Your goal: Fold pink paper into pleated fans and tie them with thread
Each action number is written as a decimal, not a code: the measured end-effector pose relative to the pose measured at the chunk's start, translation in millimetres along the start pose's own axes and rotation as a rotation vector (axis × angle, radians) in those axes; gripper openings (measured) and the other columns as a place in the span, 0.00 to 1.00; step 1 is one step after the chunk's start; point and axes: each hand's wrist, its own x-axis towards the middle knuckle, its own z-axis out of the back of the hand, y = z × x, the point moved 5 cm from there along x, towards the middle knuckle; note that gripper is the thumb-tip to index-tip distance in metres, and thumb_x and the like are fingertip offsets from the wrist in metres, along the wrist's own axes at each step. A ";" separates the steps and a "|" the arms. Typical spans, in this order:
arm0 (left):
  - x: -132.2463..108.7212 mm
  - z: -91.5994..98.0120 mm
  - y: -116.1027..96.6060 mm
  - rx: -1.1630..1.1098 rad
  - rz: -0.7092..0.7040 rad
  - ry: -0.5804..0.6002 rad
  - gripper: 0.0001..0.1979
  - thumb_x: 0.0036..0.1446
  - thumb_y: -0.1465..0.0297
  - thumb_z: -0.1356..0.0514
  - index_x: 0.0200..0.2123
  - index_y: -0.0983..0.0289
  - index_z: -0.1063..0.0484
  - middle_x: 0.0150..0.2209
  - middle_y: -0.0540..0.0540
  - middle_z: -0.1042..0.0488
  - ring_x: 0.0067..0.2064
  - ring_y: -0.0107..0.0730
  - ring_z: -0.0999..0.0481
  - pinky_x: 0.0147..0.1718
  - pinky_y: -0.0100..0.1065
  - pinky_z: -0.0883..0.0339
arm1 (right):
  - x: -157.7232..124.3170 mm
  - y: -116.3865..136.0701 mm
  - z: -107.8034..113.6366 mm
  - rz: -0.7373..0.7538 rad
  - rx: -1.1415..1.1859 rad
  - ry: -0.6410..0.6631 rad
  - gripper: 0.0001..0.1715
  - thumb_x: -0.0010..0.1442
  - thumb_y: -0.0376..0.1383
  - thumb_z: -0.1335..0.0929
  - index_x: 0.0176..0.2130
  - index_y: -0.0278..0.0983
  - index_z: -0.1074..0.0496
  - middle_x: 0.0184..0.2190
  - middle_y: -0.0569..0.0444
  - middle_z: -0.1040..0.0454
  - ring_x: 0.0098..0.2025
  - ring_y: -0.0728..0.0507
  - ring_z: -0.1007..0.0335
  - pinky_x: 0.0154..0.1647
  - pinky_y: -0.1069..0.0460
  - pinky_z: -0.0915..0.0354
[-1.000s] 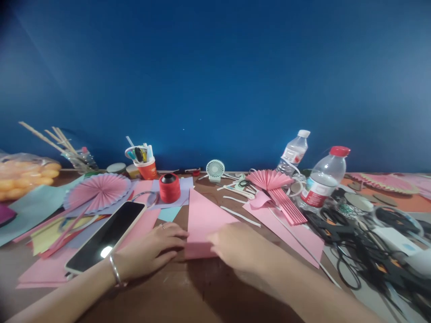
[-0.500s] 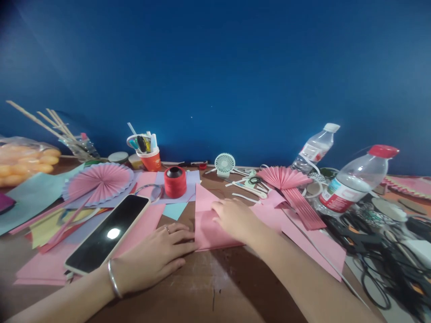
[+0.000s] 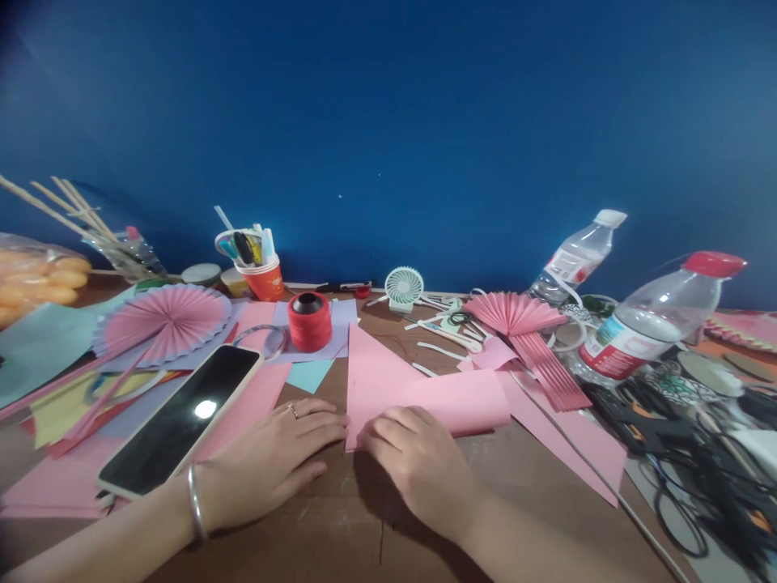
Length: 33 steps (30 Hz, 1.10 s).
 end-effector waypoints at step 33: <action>-3.4 -7.3 1.7 0.143 -0.199 0.078 0.29 0.49 0.78 0.49 0.57 0.60 0.45 0.57 0.52 0.41 0.59 0.45 0.48 0.56 0.46 0.51 | 7.5 -14.0 4.0 0.051 0.135 0.109 0.16 0.61 0.31 0.42 0.46 0.39 0.32 0.45 0.53 0.29 0.50 0.47 0.38 0.50 0.47 0.42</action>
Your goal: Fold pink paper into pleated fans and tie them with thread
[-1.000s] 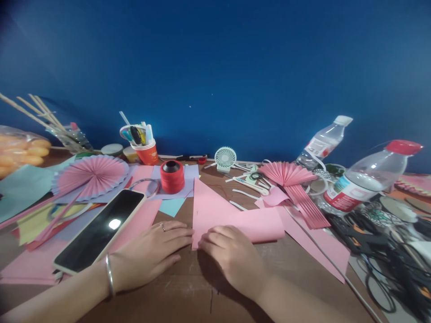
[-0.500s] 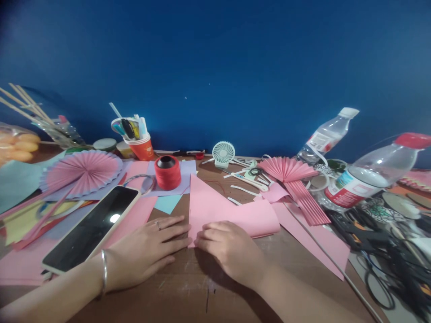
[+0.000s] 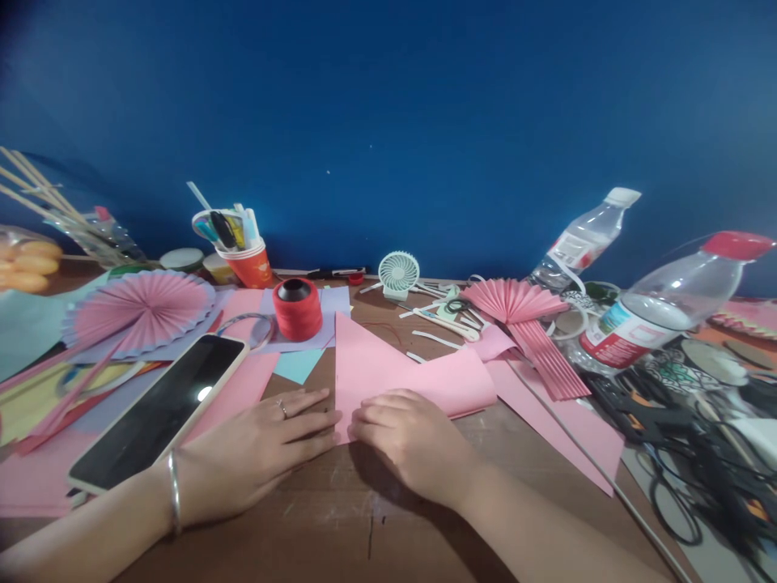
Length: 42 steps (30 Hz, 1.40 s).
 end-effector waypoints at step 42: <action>-3.2 -5.7 10.9 -0.001 0.001 -0.085 0.28 0.48 0.81 0.51 0.54 0.64 0.41 0.55 0.55 0.38 0.57 0.39 0.42 0.55 0.42 0.46 | 3.0 -12.1 -1.5 -0.085 -0.093 -0.048 0.15 0.62 0.33 0.42 0.46 0.43 0.32 0.48 0.57 0.30 0.54 0.48 0.41 0.56 0.44 0.52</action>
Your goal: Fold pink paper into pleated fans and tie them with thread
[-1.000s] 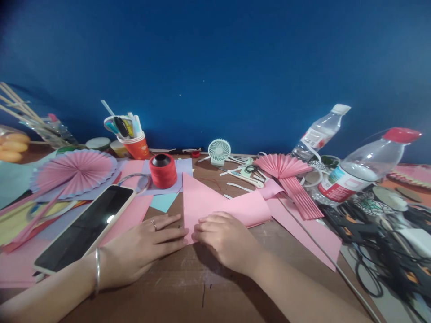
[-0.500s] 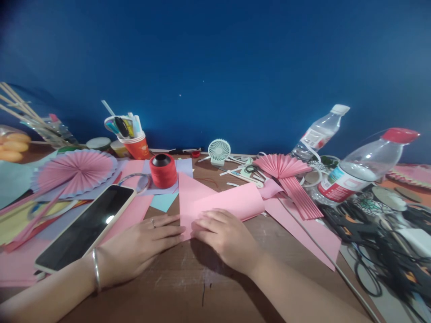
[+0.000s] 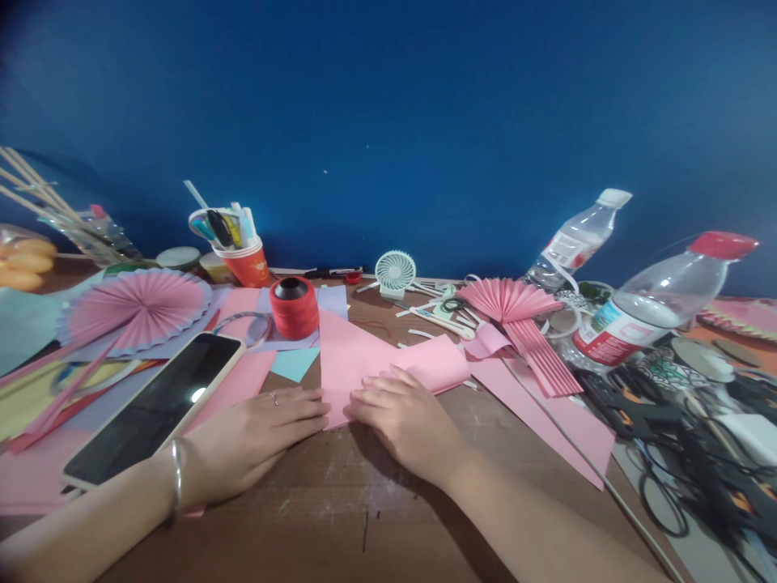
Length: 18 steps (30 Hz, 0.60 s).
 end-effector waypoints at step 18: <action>6.8 10.0 -7.7 0.012 0.018 -0.025 0.25 0.50 0.79 0.50 0.52 0.61 0.39 0.53 0.53 0.35 0.55 0.38 0.40 0.52 0.42 0.43 | -0.6 5.8 0.7 0.097 -0.068 0.001 0.18 0.61 0.33 0.41 0.50 0.44 0.35 0.51 0.55 0.34 0.56 0.44 0.45 0.56 0.42 0.51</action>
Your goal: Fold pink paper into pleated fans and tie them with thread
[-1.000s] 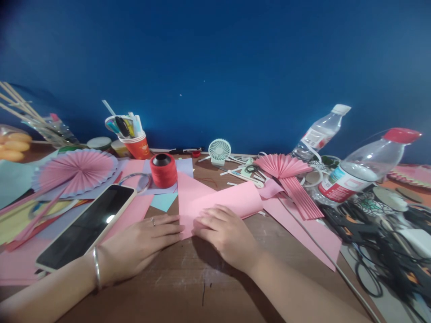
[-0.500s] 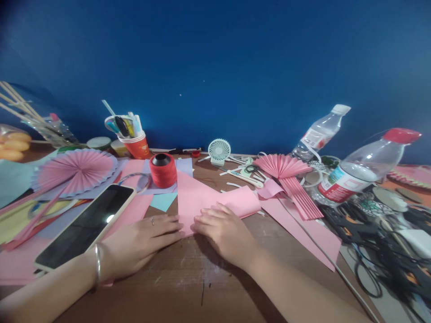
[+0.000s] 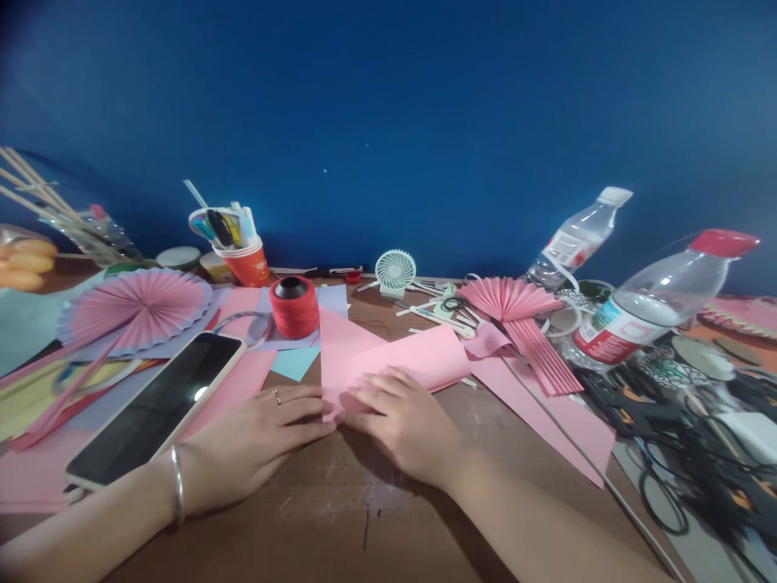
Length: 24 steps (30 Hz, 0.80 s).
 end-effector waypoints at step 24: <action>0.2 -4.6 -2.2 0.019 -0.020 0.025 0.25 0.50 0.79 0.51 0.53 0.63 0.40 0.51 0.53 0.33 0.51 0.39 0.36 0.49 0.42 0.39 | 2.7 1.9 -1.5 -0.012 0.044 0.069 0.18 0.61 0.34 0.41 0.50 0.46 0.35 0.51 0.57 0.33 0.55 0.44 0.45 0.55 0.42 0.51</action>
